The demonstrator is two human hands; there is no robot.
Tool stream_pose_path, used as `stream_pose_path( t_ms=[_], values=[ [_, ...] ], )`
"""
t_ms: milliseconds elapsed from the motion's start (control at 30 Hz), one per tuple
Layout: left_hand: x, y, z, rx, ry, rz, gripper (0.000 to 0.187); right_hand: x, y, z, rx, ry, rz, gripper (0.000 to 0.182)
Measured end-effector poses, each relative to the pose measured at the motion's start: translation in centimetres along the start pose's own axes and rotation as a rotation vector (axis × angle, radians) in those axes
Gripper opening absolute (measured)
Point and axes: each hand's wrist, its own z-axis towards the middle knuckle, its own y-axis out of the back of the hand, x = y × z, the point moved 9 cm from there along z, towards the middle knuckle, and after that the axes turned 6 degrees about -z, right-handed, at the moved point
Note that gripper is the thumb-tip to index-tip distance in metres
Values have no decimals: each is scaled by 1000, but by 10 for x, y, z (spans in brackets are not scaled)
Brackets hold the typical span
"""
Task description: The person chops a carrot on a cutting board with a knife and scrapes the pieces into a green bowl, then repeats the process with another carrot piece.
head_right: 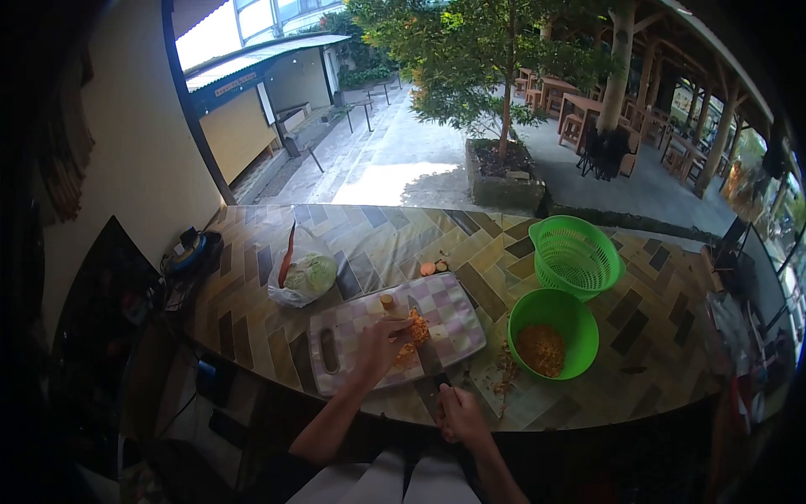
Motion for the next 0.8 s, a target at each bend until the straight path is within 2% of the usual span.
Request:
stream_pose_path(
  t_ms=[133,233,433,533,567,667,767,800],
  values=[
    [-15,-16,7,40,-40,-140,37,7,14,-9,-42,36,-2,40],
    [-35,-29,19,32,-195,14,36,16,28,-17,-93,43,4,42],
    [-83,-76,42,83,-308,-112,29,29,74,-44,-205,55,98,35],
    [-121,-107,42,147,-360,-140,30,40,101,-69,-356,104,35,35],
    [-121,-122,44,176,-345,-224,29,42,111,-79,-429,96,0,35],
    [-134,-151,39,222,-401,-169,30,46,136,-104,-552,142,-221,36],
    [-129,-176,34,382,-330,-102,34,65,149,-129,-821,228,-723,36],
    [-129,-182,32,429,-317,-86,35,67,151,-134,-845,209,-743,35]
  ],
)
